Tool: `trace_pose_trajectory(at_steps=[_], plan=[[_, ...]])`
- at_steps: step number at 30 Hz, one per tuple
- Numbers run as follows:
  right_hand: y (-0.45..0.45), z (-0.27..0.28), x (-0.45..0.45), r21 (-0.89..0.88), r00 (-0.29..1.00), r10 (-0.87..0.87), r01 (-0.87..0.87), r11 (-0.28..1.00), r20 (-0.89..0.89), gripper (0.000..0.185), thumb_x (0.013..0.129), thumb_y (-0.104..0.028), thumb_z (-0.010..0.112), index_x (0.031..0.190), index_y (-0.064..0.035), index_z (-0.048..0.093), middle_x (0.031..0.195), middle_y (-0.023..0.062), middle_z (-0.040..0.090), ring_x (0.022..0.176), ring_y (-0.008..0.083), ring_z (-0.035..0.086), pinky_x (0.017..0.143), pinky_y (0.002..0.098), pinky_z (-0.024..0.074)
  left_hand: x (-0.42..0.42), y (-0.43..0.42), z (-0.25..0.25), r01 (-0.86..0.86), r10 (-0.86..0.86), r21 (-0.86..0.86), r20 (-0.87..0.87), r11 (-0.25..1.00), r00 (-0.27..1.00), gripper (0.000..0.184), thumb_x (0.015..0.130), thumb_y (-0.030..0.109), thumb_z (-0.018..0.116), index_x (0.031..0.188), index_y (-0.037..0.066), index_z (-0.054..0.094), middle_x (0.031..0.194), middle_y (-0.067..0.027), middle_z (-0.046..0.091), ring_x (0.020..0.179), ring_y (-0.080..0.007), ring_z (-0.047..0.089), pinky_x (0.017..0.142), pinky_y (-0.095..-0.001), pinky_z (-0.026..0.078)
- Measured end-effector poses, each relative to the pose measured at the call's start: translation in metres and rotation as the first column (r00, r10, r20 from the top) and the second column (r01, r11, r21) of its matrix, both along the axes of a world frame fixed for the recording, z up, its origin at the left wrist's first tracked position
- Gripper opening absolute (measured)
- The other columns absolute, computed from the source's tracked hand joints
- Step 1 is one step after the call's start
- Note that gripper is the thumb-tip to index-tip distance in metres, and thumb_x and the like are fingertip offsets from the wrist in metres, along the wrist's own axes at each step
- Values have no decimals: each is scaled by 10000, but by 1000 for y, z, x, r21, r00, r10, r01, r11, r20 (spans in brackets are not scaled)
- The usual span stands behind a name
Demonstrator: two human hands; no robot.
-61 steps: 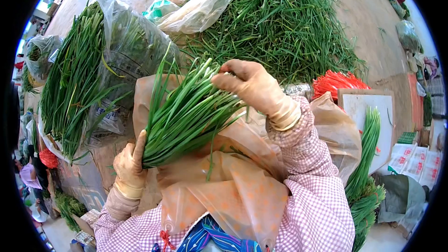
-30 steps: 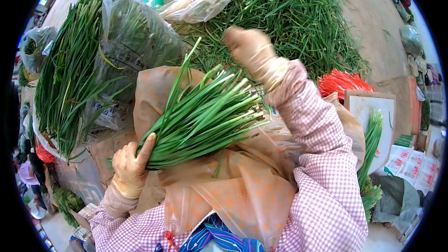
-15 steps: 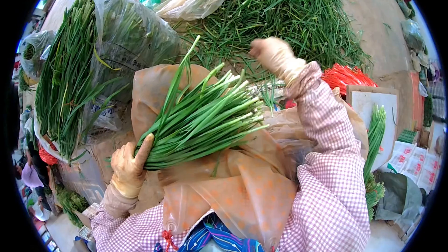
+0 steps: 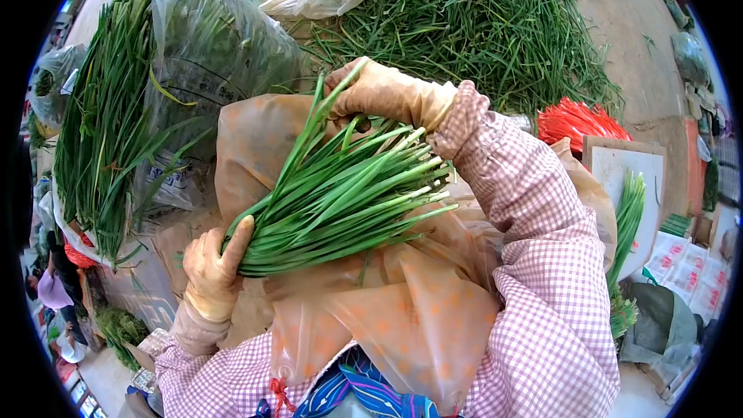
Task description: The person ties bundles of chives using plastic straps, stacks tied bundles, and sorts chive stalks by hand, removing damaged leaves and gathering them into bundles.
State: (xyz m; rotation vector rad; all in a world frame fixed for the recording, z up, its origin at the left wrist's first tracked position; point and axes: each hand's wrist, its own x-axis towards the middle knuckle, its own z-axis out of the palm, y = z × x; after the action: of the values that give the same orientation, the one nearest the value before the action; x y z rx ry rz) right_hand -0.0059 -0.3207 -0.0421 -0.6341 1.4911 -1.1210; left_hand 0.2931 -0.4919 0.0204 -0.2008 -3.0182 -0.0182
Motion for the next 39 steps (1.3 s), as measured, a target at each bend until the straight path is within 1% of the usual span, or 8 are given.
trace_pose_trajectory(at_steps=[4,8,16,21,25,32,36,39], plan=[[22,-5,-9,77,868,-156,217,973,-471,94,855,-86,630,907,-14,661,723,32,652,639,100,603,550,239,492,-3,1,-1,1,0,13,-7,1000,1000,643,719,103,600,1335,266,518,663,-24,416,522,-167,463,441,-310,385],[63,-16,-61,51,609,-314,505,862,-729,336,848,-160,655,1156,-27,626,1031,140,677,882,218,642,821,324,524,-3,2,0,5,-5,14,0,1000,1000,647,722,93,607,1338,267,513,664,-27,419,528,-172,470,444,-316,390],[51,11,-14,73,999,19,-22,997,30,329,917,-229,568,1183,-37,595,943,34,673,794,103,604,688,250,501,-5,5,-4,-12,13,95,-12,995,1000,669,686,64,654,1325,207,518,675,-45,452,555,-201,514,473,-335,427],[65,-18,-26,-33,762,-563,603,797,321,131,881,-246,634,827,-128,617,467,-88,342,364,61,240,346,251,181,4,6,-5,-127,96,304,114,944,989,724,637,-26,660,1331,86,489,740,-101,536,628,-268,561,580,-352,460],[77,-8,-7,-16,784,-568,590,807,253,248,886,-271,626,1028,-69,601,778,55,610,723,165,618,631,310,515,3,14,-11,-184,160,428,93,885,983,705,673,-56,657,1340,78,473,780,-122,583,676,-269,600,636,-340,486],[71,-33,12,-199,910,-409,389,900,-73,216,866,-232,679,961,-38,673,759,24,664,641,83,562,610,231,483,9,18,-9,-96,102,211,-15,973,995,767,617,-16,681,1346,113,481,698,-85,478,569,-267,511,519,-370,423],[93,7,-19,-341,540,-829,759,555,-147,124,892,-196,643,884,-75,671,685,-1,610,552,76,480,536,209,427,11,19,-5,-89,94,143,-35,986,995,752,626,-2,669,1343,137,493,708,-82,481,569,-261,510,515,-362,419],[100,48,3,-291,717,-660,597,747,-223,150,905,-170,621,929,-28,663,725,18,609,640,61,526,545,200,421,10,19,-7,-94,99,113,-44,989,994,696,664,41,653,1334,166,511,707,-70,475,568,-239,506,501,-351,414]])
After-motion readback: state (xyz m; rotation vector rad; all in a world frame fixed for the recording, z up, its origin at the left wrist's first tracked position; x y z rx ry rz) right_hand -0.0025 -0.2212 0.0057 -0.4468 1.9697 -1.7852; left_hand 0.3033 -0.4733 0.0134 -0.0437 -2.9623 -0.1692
